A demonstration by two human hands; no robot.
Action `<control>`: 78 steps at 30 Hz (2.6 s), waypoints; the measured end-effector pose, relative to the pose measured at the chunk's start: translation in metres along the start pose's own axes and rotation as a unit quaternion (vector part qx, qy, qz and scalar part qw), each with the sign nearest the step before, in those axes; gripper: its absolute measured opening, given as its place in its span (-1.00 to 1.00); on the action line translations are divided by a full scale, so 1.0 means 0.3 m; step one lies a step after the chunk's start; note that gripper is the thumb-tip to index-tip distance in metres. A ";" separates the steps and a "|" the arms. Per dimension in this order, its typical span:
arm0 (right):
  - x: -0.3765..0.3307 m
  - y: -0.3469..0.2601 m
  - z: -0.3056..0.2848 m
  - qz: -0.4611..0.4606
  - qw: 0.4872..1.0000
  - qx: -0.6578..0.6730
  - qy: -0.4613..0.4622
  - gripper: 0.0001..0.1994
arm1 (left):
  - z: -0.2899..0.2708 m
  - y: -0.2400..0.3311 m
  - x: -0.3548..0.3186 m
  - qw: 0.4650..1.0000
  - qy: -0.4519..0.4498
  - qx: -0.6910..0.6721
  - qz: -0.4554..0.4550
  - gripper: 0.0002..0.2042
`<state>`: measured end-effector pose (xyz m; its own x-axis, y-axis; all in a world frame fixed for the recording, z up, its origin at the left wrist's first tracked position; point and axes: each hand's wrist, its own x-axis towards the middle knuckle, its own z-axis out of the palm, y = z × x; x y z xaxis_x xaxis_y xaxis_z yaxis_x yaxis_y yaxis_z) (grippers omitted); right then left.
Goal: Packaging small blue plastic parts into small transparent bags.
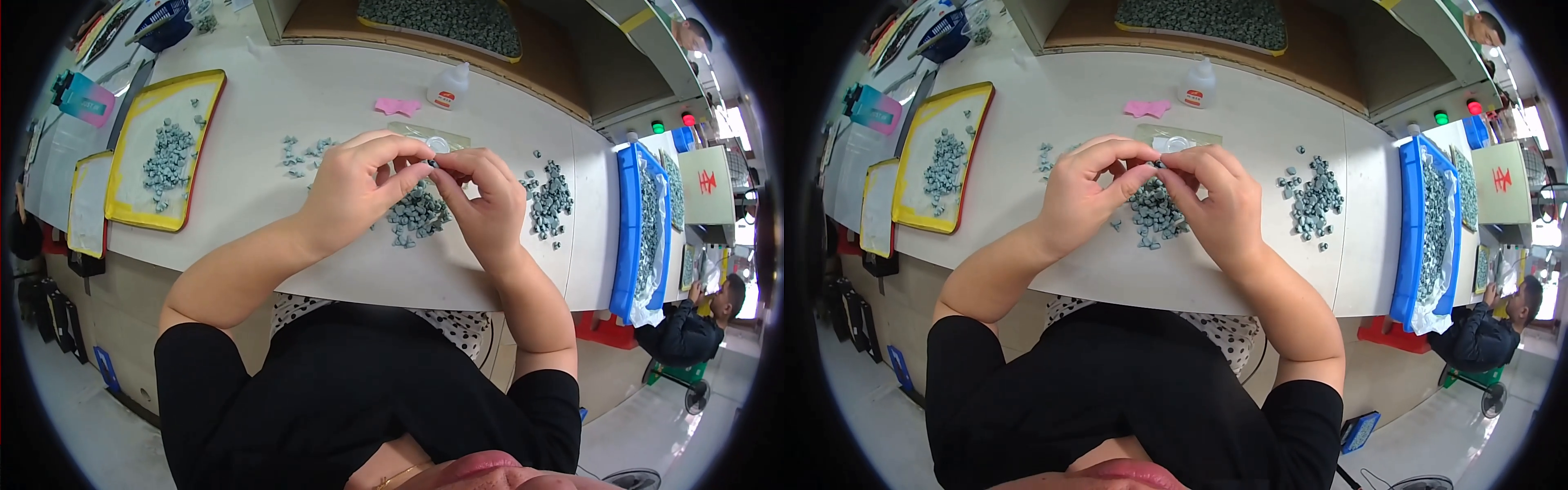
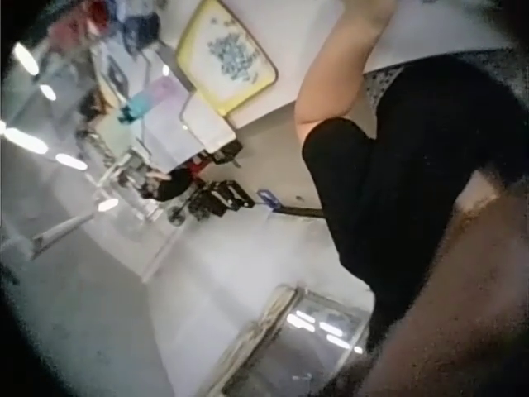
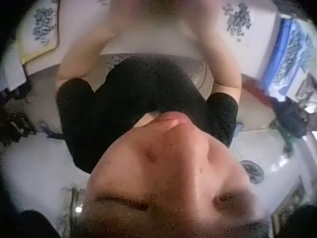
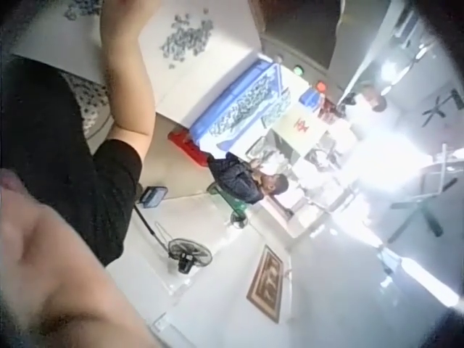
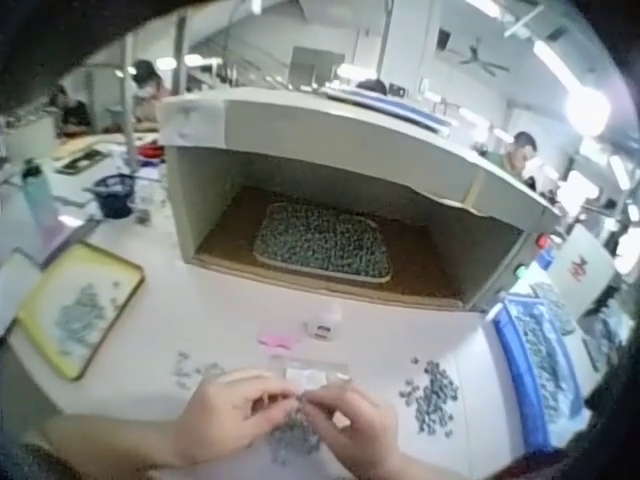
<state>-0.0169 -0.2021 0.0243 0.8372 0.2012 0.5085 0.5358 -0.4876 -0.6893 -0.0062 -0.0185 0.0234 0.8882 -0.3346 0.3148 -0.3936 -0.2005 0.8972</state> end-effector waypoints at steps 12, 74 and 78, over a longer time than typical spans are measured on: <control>0.012 0.008 0.004 -0.102 0.995 -0.019 0.011 -0.81 | -0.016 -0.008 0.006 0.913 -0.039 -0.342 -0.221 -0.83; 0.007 0.089 -0.183 -0.212 0.922 -0.291 -0.140 -0.80 | 0.083 0.039 0.002 0.950 0.023 -0.221 -0.221 -0.89; -0.021 0.041 -0.230 -0.201 0.920 -0.315 -0.113 -0.81 | 0.108 0.067 -0.004 0.948 0.004 -0.248 -0.201 -0.88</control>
<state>-0.0231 -0.2680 0.0481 0.6246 0.6105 0.4869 0.6973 -0.7167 0.0041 -0.0229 -0.0518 0.0310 0.9455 -0.3148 -0.0828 0.1352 0.1482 0.9797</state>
